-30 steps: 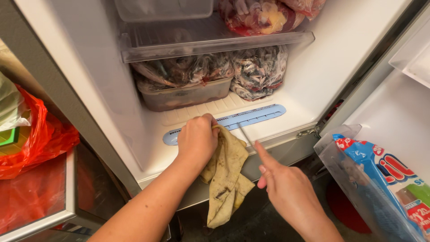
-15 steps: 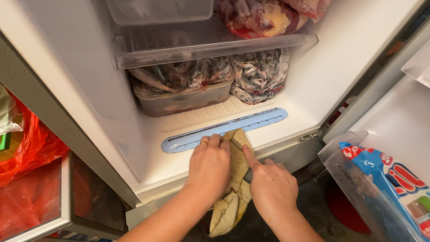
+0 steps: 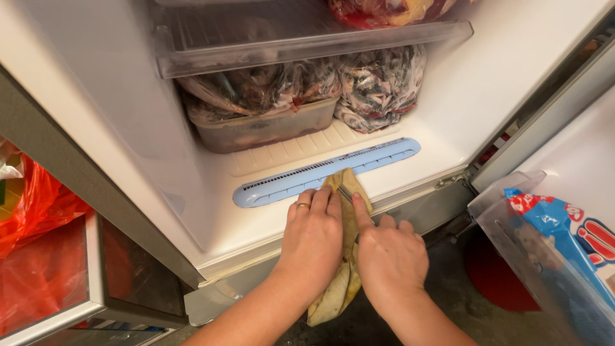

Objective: The person cleans the interior bottom surface of a freezer compartment using a cloth and a knife. They repeatedly wipe and scrape the white plastic base and a blue vented strip, handling the cloth and knife throughout the clip.

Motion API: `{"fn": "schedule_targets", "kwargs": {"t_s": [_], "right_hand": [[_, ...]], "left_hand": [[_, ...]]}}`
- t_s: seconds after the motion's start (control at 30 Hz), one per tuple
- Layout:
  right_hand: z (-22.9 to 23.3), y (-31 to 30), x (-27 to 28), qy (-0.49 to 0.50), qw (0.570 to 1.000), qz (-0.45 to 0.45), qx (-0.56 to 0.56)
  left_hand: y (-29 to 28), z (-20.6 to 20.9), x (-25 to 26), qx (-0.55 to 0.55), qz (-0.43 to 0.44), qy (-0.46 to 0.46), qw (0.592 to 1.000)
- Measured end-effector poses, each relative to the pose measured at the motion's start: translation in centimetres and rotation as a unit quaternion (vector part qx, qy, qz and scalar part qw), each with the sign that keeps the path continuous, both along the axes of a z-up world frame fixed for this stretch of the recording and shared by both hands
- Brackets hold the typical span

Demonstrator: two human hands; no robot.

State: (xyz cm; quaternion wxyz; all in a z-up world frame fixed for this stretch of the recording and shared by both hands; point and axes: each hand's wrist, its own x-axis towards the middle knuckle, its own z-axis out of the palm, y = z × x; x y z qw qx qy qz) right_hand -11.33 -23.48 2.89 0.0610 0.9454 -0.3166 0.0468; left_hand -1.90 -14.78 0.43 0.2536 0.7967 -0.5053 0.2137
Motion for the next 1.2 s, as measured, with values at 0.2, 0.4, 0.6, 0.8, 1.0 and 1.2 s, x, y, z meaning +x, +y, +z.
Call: {"fn": "schedule_targets", "kwargs": {"t_s": [0.2, 0.4, 0.6, 0.8, 1.0, 1.2], "right_hand": [[0.2, 0.5, 0.1, 0.003, 1.000, -0.005, -0.001], [0.5, 0.2, 0.0, 0.020, 1.000, -0.014, 0.003], [0.3, 0.0, 0.5, 0.006, 1.000, 0.005, 0.020], [0.5, 0.4, -0.7, 0.022, 0.999, 0.023, 0.034], [0.1, -0.1, 0.5, -0.002, 1.000, 0.026, 0.018], [0.5, -0.4, -0.6, 0.003, 0.999, 0.011, 0.031]], "left_hand": [[-0.5, -0.4, 0.4, 0.000, -0.002, 0.028, 1.000], [-0.3, -0.2, 0.3, 0.006, -0.009, 0.027, 1.000], [-0.1, 0.1, 0.5, 0.013, -0.009, 0.038, 0.999], [1.4, 0.2, -0.2, 0.023, -0.008, 0.005, 1.000], [1.3, 0.4, 0.2, -0.009, -0.006, 0.021, 1.000], [0.6, 0.3, -0.5, 0.002, -0.003, -0.010, 1.000]]}}
